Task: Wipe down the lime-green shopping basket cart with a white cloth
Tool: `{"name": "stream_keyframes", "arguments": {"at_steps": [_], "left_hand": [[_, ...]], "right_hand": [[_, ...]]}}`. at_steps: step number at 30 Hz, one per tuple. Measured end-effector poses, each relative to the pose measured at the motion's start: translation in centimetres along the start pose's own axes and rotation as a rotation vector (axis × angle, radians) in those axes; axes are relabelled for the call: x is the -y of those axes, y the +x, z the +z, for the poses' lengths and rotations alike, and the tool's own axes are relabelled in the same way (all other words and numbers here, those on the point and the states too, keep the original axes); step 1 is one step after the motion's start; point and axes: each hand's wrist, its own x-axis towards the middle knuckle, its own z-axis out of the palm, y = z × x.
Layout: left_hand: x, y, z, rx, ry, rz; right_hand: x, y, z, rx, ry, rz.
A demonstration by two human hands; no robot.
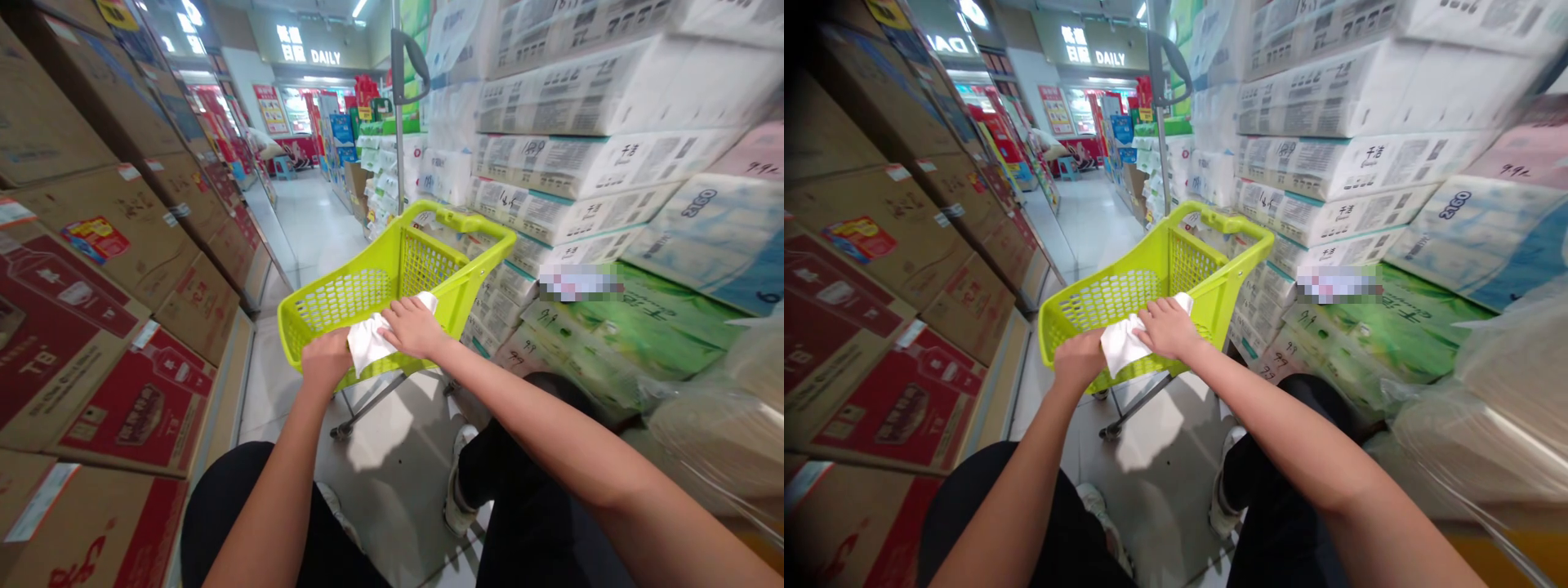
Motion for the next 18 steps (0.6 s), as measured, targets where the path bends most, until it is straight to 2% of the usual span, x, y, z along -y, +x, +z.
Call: {"name": "stream_keyframes", "arguments": {"at_steps": [4, 9, 13, 15, 18], "left_hand": [[0.5, 0.2, -0.1, 0.031, 0.009, -0.059], [2.1, 0.9, -0.3, 0.032, 0.015, -0.083], [2.6, 0.8, -0.3, 0.055, 0.019, -0.111], [2.0, 0.2, -0.2, 0.017, 0.004, -0.121], [0.0, -0.8, 0.2, -0.061, -0.014, -0.148]], "right_hand": [[-0.5, 0.3, -0.2, 0.002, 0.019, 0.023], [-5.2, -0.3, -1.5, -0.046, -0.082, 0.214], [-7.7, -1.0, -2.3, -0.099, -0.127, 0.272], [-6.9, -0.9, -2.1, -0.119, -0.132, 0.302], [-2.9, -0.2, -0.9, -0.114, -0.074, 0.299]]}}
